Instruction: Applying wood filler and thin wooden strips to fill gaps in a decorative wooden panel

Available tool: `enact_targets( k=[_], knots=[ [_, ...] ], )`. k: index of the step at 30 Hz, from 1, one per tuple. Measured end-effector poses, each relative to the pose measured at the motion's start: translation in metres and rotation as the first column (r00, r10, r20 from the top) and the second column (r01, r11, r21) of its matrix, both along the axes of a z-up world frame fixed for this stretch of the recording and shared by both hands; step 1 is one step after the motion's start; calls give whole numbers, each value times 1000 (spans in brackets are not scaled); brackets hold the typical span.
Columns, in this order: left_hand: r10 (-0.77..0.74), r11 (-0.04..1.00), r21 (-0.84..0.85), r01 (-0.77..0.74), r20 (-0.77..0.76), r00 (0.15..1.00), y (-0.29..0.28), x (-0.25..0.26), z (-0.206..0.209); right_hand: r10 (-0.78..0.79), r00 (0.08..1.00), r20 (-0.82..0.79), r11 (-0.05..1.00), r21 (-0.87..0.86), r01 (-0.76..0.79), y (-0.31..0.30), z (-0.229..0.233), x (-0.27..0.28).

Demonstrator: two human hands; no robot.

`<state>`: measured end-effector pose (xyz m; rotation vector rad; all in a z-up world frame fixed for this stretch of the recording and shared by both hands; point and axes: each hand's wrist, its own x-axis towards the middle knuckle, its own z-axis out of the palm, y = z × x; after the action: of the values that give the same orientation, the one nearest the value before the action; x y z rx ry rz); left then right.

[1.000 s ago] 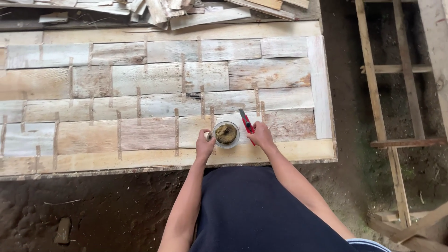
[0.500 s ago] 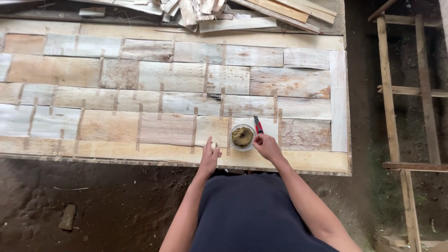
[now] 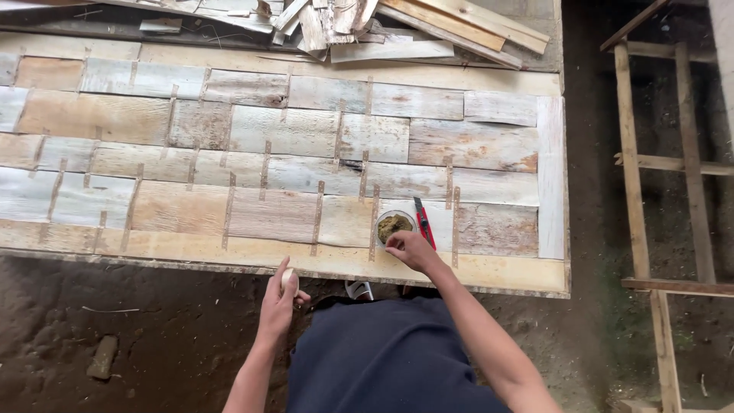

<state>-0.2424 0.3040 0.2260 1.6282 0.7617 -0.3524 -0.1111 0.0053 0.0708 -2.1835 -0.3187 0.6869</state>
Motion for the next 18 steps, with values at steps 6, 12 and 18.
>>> enact_targets(
  k=[6, 12, 18],
  knots=[
    [-28, 971, -220, 96, 294, 955, -31, 37, -68, -237, 970, -46, 955, 174, 242, 17, 16, 5],
    [-140, 915, -244, 321, 554, 821, -65, 76, -125, -303, 953, -23, 896, 334, 293, 29, 70, 0],
    [-263, 881, -162, 445, 615, 743, -74, 94, -115, -251, 966, 59, 900, 382, 210, 44, 127, -9]
  ],
)
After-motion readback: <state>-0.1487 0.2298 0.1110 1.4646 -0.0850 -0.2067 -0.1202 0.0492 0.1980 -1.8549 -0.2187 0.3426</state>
